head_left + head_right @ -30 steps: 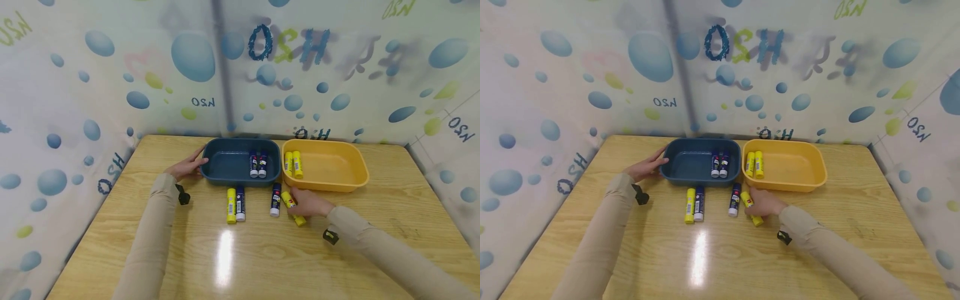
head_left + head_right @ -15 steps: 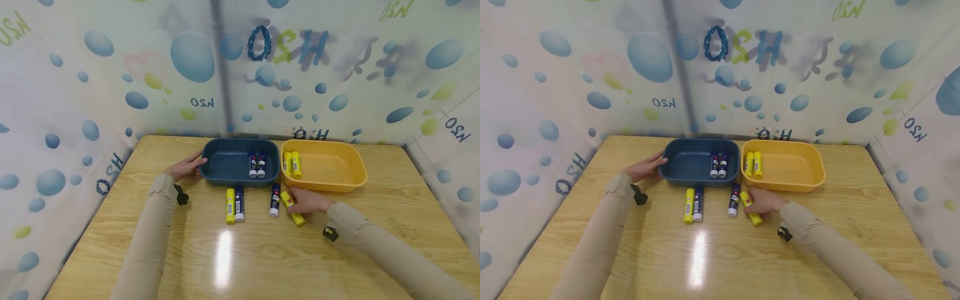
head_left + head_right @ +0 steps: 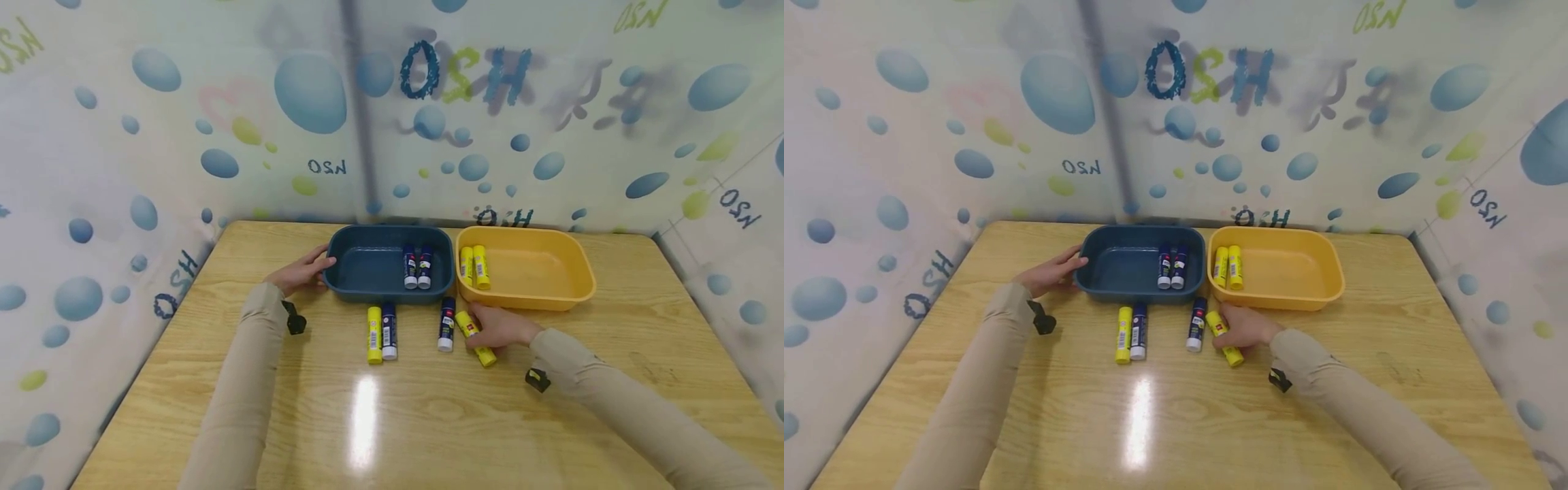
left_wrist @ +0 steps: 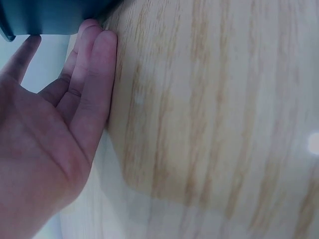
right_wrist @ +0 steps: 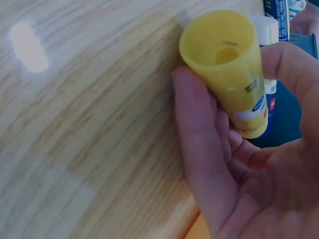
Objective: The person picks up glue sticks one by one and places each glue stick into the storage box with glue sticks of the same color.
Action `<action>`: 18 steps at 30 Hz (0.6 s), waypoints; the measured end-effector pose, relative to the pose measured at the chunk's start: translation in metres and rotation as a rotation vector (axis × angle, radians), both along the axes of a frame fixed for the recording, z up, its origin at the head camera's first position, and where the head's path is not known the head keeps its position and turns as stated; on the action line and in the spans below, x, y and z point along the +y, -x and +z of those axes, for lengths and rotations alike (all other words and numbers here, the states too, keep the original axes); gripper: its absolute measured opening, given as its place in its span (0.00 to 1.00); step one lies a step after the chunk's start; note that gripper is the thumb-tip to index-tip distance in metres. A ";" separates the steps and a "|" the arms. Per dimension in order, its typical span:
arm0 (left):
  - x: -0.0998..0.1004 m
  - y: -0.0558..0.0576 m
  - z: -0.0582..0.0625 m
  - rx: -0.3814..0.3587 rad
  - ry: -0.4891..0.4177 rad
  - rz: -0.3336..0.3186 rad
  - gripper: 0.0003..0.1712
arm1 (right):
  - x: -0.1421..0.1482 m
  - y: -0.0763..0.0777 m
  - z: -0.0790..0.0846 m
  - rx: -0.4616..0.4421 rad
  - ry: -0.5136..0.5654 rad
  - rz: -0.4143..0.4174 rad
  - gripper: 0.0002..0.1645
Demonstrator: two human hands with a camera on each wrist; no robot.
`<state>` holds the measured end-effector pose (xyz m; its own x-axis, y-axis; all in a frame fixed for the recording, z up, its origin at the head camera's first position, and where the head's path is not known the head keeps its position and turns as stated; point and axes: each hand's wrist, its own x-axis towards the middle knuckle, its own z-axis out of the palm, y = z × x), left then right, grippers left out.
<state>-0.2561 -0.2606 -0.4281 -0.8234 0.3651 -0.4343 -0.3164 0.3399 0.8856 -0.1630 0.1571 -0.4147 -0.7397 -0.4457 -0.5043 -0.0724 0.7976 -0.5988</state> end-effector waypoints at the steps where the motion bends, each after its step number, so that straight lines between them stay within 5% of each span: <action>1: 0.000 0.000 0.000 0.002 0.001 0.002 0.44 | 0.001 0.001 0.000 0.000 0.000 0.004 0.26; 10: -0.002 0.001 -0.001 -0.006 -0.007 0.002 0.46 | 0.006 -0.002 0.002 0.009 0.025 0.036 0.23; 18: -0.002 0.001 -0.002 -0.006 -0.011 0.002 0.46 | 0.007 -0.008 0.024 0.090 0.049 0.055 0.24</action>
